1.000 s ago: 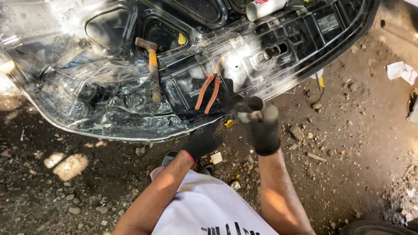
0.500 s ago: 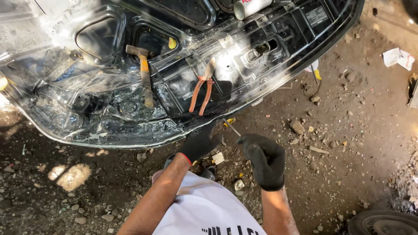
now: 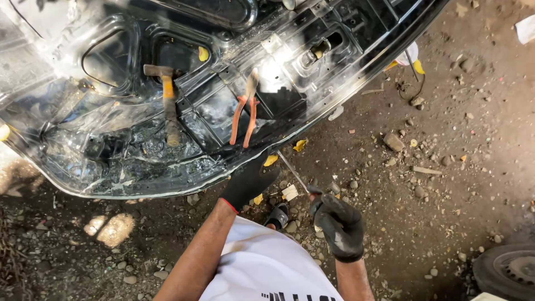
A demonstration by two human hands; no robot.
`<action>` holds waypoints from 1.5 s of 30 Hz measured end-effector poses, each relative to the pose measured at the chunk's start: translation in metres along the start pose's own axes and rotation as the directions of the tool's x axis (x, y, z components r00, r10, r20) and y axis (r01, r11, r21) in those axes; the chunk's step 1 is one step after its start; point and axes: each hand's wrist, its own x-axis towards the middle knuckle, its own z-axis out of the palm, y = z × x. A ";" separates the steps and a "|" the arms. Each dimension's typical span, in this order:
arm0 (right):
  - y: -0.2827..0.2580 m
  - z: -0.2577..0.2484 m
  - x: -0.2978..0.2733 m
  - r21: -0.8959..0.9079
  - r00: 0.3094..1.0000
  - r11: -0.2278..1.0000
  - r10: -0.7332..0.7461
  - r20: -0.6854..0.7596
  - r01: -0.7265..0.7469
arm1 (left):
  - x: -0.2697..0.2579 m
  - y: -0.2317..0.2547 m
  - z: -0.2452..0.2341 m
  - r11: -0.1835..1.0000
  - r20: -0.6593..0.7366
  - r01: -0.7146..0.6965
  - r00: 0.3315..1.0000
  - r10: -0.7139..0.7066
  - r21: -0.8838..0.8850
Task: The person uses a hammer and pliers to work on the underside of a car bumper. They repeatedly tap and pry at the plastic surface, likely attempting to fix a dent or remove a fastener.
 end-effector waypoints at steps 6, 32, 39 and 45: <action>-0.006 -0.006 -0.010 -0.042 0.999 0.998 0.047 -0.012 -0.048 | 0.000 0.015 -0.009 0.996 0.023 -0.080 0.996 0.081 -0.030; -0.034 0.009 0.104 -0.974 0.502 -0.092 0.845 -0.187 -0.209 | -0.004 -0.010 -0.004 0.990 0.023 -0.137 0.990 0.138 -0.026; -0.027 0.020 0.063 -0.095 0.154 0.141 0.978 -0.144 -0.985 | -0.006 -0.018 -0.003 0.967 -0.012 -0.248 0.969 0.247 -0.062; -0.035 0.038 0.063 0.310 0.230 0.250 0.968 -0.101 -0.917 | -0.003 -0.008 -0.010 0.984 0.073 -0.161 0.983 0.166 -0.073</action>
